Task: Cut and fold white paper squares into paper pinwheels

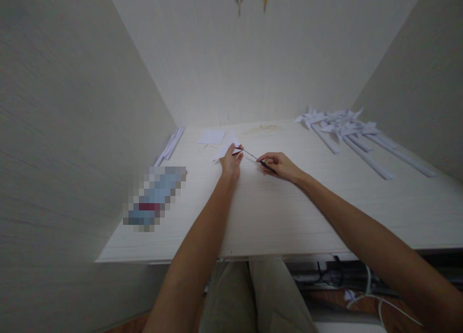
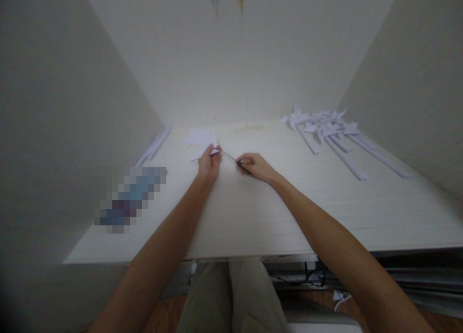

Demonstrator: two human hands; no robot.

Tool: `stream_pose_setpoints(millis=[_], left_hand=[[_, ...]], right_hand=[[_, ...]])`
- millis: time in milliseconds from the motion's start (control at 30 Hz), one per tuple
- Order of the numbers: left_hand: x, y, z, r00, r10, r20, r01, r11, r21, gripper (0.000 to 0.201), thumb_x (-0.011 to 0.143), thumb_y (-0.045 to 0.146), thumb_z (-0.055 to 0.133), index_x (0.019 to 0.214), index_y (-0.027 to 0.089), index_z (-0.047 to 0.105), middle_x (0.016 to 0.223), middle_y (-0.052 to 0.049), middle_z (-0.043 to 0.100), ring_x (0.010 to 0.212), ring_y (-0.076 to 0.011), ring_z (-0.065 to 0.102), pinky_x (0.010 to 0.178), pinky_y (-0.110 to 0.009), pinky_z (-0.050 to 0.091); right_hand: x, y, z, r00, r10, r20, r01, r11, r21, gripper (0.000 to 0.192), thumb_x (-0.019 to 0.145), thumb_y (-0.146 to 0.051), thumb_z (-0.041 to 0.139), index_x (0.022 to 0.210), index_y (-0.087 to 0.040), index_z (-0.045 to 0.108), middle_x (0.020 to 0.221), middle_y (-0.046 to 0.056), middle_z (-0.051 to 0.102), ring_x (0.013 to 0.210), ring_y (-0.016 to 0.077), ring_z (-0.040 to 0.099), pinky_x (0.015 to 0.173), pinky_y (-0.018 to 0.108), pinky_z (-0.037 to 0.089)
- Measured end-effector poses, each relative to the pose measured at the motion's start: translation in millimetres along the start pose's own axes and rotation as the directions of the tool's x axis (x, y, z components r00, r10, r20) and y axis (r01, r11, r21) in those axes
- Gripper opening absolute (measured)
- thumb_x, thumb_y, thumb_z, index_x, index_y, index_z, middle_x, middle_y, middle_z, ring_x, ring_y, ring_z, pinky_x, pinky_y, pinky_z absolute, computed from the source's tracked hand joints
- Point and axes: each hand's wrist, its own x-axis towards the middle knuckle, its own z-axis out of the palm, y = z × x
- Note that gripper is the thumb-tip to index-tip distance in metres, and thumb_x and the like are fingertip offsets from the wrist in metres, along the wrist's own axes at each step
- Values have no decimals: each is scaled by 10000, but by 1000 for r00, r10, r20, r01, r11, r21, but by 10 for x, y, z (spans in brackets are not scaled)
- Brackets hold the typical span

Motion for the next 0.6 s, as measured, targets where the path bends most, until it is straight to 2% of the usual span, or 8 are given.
stream_pose_setpoints(millis=[100,300,467,600], left_hand=[[10,-4,-4,1000,2,-1,-2,1000,-1,82,778,79,488,731,142,511,562,23,559,506,-59,553,492,-149,387],[19,-11,-15,1000,-6,-1,6,1000,-2,70,761,86,503,785,141,539,574,22,561,523,-59,559,504,-145,395],[25,-8,-14,1000,-11,-15,10,1000,-3,100,766,97,505,846,147,538,589,18,568,515,-59,558,496,-143,395],[44,2,-21,1000,-7,-23,7,999,-36,62,772,100,504,807,144,528,578,22,563,506,-53,555,496,-138,396]], right_hand=[[-9,-13,2,1000,-9,4,9,1000,-28,212,657,-246,589,829,-122,588,455,-55,475,359,38,367,366,191,245],[-18,-8,3,1000,-30,-6,29,998,-63,240,672,-266,598,859,-116,595,461,-38,504,363,43,385,375,190,295],[-18,-6,3,1000,-22,15,23,997,-77,248,672,-286,595,858,-123,571,457,-54,483,354,40,379,352,177,247],[-23,-20,13,1000,-15,25,16,998,-56,239,654,-271,605,840,-126,568,477,-49,499,367,43,399,363,179,261]])
